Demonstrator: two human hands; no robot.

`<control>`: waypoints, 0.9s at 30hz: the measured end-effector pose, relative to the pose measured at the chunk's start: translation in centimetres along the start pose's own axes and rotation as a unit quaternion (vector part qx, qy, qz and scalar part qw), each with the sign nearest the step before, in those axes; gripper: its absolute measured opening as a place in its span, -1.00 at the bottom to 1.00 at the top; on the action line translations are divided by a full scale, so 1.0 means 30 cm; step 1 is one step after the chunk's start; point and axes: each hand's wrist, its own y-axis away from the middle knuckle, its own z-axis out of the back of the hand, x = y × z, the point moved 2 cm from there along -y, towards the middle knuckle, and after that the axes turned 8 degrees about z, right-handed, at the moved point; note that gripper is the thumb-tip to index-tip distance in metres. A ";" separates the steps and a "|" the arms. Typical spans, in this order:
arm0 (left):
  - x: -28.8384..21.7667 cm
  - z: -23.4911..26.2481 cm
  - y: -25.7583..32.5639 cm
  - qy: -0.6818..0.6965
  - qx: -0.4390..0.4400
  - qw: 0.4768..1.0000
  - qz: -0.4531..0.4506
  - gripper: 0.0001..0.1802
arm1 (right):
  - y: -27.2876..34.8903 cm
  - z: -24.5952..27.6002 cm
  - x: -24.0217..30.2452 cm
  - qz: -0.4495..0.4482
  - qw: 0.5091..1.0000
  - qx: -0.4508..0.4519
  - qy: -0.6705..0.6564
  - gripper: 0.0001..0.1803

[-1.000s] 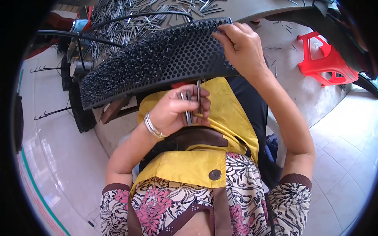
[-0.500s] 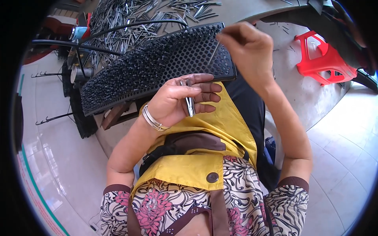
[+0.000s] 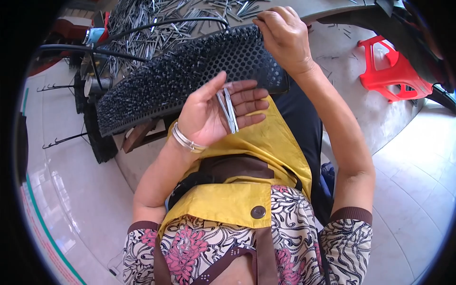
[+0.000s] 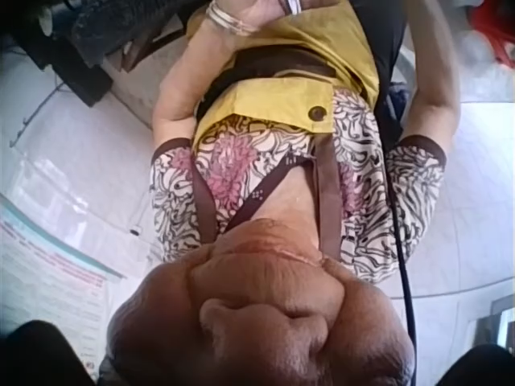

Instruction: Inserting small metal pins into a grid-style rubber mat by hand.

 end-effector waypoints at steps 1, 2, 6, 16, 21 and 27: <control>-0.005 -0.002 -0.004 0.001 0.007 1.000 -0.002 -0.46 | 0.007 -0.009 -0.002 0.030 0.998 0.052 0.018 -0.86; -0.009 -0.006 -0.002 0.002 0.013 1.000 -0.007 -0.43 | 0.010 -0.017 0.007 0.061 0.992 0.103 0.033 -0.83; -0.021 -0.001 0.001 0.015 0.052 0.998 -0.016 -0.32 | -0.085 0.017 0.103 0.044 0.991 0.123 0.026 -0.93; -0.014 0.006 -0.006 -0.077 0.083 0.991 -0.073 -0.38 | -0.007 -0.025 0.028 0.027 0.968 0.243 0.054 -0.91; -0.020 0.017 -0.004 -0.070 0.092 0.991 -0.075 -0.30 | 0.025 -0.030 0.032 -0.016 0.966 0.242 0.088 -0.90; -0.014 0.030 0.001 -0.052 0.074 0.993 -0.071 -0.24 | 0.004 0.045 -0.014 -0.140 0.979 0.146 0.020 -0.91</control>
